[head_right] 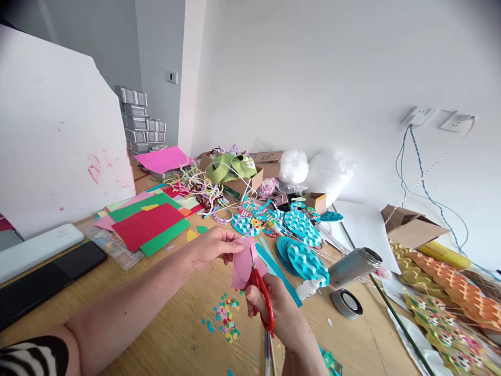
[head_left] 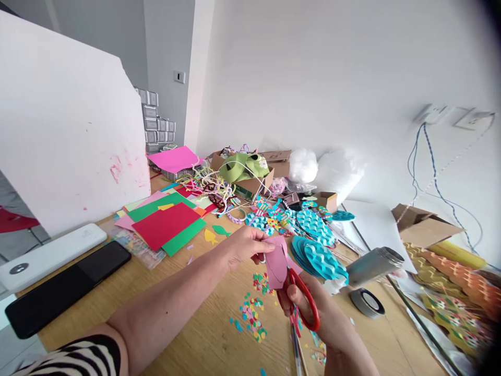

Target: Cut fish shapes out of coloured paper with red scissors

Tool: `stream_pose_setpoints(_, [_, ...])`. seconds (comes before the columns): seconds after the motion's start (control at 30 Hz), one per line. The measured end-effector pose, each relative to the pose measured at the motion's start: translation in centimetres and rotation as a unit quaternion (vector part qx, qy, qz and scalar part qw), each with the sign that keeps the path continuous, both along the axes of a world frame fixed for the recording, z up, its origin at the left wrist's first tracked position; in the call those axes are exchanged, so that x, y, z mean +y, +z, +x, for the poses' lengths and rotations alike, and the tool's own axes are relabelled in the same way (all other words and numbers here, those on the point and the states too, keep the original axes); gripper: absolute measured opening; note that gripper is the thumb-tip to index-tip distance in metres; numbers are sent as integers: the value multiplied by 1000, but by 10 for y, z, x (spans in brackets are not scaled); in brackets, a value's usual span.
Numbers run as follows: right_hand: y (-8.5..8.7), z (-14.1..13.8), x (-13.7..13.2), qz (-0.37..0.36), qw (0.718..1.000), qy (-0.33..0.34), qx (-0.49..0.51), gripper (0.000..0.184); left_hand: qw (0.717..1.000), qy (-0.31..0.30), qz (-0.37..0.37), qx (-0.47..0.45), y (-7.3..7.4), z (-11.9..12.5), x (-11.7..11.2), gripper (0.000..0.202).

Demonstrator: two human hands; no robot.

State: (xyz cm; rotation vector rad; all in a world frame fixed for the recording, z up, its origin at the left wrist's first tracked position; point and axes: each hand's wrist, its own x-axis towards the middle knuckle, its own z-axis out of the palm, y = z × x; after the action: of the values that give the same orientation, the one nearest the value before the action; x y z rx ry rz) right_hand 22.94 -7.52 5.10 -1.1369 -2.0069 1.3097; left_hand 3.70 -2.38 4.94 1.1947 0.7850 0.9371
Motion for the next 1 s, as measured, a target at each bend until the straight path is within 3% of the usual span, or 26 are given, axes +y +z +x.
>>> stream_pose_setpoints(0.33, [8,-6,1,-55,998,-15,5,54,999,14,-23,-41,-3,0,2,40])
stream_pose_setpoints(0.6, [4,-4,1,-38,998,-52,-24,50,995,-2,-57,-77,0,0,1,41])
stream_pose_setpoints(0.8, [8,-6,1,-38,999,-4,6,55,996,-10,-63,-66,2,0,0,40])
stream_pose_setpoints(1.0, [5,-3,2,-43,999,-8,-24,55,995,-9,-72,-73,0,1,1,39])
